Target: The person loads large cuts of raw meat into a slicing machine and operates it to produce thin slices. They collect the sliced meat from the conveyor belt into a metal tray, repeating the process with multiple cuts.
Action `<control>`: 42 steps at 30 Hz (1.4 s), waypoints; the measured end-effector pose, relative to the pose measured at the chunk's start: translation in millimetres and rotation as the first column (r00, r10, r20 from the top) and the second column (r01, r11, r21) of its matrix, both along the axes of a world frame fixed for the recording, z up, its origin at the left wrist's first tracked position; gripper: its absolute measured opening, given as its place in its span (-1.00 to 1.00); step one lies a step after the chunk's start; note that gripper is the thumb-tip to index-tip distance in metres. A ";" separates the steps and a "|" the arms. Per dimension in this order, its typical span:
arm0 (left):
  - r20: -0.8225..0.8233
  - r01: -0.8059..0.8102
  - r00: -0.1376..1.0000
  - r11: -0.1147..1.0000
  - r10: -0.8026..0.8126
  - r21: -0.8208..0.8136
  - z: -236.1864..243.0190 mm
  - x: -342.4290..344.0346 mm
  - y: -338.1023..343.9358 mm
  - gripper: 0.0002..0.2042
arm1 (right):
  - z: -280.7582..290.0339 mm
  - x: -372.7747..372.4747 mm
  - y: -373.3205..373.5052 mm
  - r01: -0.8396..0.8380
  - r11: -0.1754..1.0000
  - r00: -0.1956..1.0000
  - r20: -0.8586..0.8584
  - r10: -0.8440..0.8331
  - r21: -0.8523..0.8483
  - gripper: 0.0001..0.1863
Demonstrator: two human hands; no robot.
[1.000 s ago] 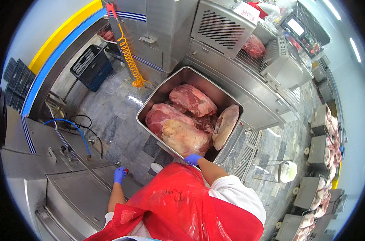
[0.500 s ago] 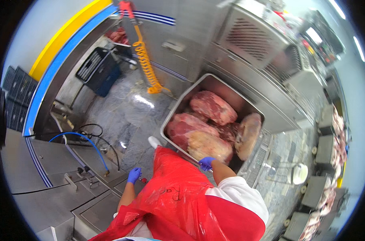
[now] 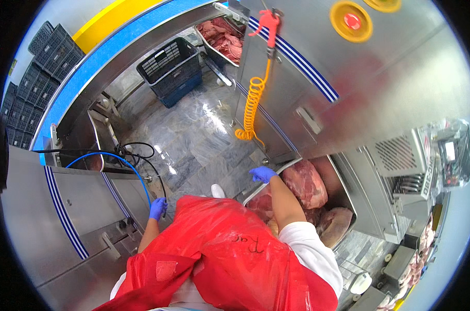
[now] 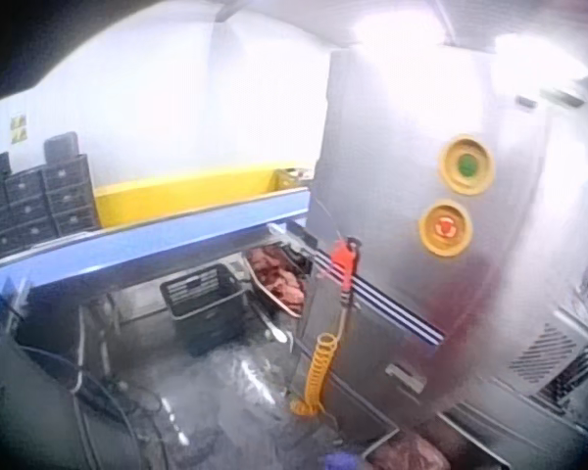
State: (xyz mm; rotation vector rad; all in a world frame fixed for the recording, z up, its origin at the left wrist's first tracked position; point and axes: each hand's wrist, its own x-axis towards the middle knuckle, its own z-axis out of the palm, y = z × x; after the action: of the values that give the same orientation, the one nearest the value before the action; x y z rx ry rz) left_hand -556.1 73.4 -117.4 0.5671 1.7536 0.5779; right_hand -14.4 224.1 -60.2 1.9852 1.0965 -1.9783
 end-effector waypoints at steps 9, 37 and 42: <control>0.084 0.080 0.994 0.981 -0.065 -0.179 -38.3 -54.1 38.3 -0.79 | -29.6 -79.6 68.6 -0.011 0.999 1.000 -0.002 0.011 -0.037 -0.56; -0.689 0.699 0.698 0.390 -0.193 0.599 126.1 -56.2 806.0 -0.72 | -8.7 -176.1 584.3 0.500 0.487 0.839 -0.260 -0.478 0.716 -0.83; -0.839 0.675 0.506 0.516 0.198 0.528 181.1 -92.5 948.3 -0.67 | -77.2 -155.6 738.3 0.418 0.422 0.845 -0.174 -0.506 0.804 -0.80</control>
State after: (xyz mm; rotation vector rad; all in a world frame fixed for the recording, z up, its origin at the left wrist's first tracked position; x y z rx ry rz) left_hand -648.6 1021.7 63.8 2.1385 2.0839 1.0134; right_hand -170.0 962.5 -137.4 3.1318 1.8631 -1.6239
